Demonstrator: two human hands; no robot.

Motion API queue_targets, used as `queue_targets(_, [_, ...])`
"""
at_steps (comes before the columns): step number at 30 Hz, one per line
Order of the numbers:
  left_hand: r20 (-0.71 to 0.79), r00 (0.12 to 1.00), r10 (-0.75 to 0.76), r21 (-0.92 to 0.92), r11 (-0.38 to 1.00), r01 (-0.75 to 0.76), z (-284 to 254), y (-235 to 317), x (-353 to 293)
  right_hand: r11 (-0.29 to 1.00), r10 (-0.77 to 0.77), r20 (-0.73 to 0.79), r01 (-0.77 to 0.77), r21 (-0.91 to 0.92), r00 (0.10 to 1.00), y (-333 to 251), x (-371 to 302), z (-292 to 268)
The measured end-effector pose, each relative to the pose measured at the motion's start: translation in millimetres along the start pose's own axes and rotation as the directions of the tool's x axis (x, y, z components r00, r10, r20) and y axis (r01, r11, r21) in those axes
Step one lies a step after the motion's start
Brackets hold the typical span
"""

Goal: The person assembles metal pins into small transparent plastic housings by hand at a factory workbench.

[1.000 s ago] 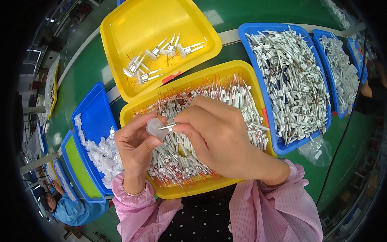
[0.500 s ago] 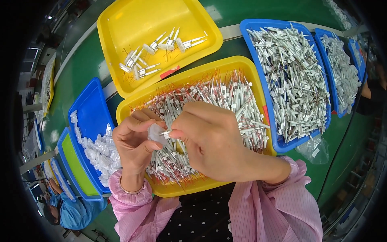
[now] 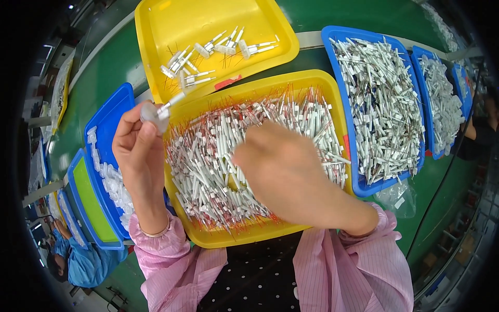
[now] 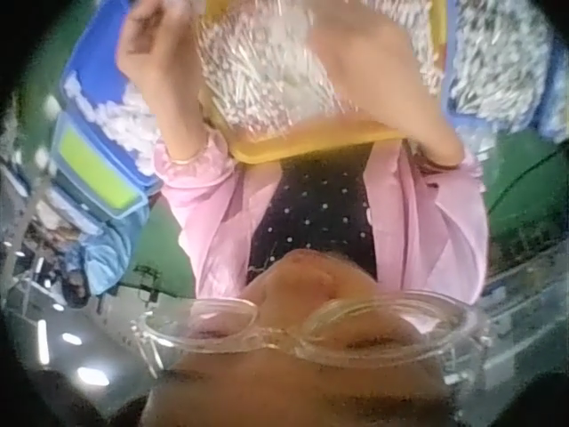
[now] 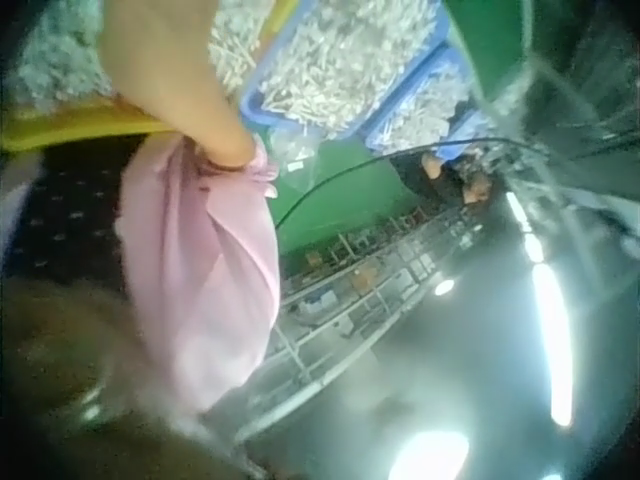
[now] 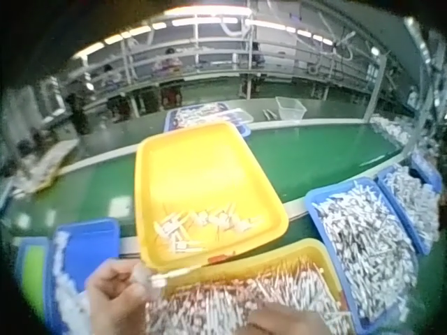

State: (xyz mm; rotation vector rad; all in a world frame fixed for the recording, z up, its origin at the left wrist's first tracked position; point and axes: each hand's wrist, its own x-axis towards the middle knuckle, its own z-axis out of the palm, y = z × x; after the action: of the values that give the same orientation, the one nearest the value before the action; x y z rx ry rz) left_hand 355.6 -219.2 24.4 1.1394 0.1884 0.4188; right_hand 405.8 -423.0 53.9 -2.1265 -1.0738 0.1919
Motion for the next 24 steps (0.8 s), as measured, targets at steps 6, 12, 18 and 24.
queue_targets(6, [-0.061, 0.998, -0.012, 0.006, 1.0, 0.013, 2.9, 1.7, -2.1, 0.954, 0.107, 0.475, 0.045, -0.298, 0.873, -16.0, -20.1, 45.3])
queue_targets(12, [-0.062, 0.997, -0.044, 0.02, 0.999, 0.045, 7.0, 2.3, -7.0, 0.96, 0.242, 0.399, -0.158, -0.232, 0.884, -12.0, -20.4, 50.7])
queue_targets(18, [0.159, 0.96, -0.232, -0.209, 0.942, 0.263, 6.3, 3.9, -12.4, 0.775, 0.322, 0.279, -0.422, 0.47, 0.904, -15.4, -18.5, -0.7])
queue_targets(24, [0.28, 0.937, -0.21, -0.336, 0.893, 0.3, 14.8, -3.6, -17.8, 0.438, 0.326, -0.101, -0.055, 0.897, 0.94, -19.8, -7.6, -18.4])
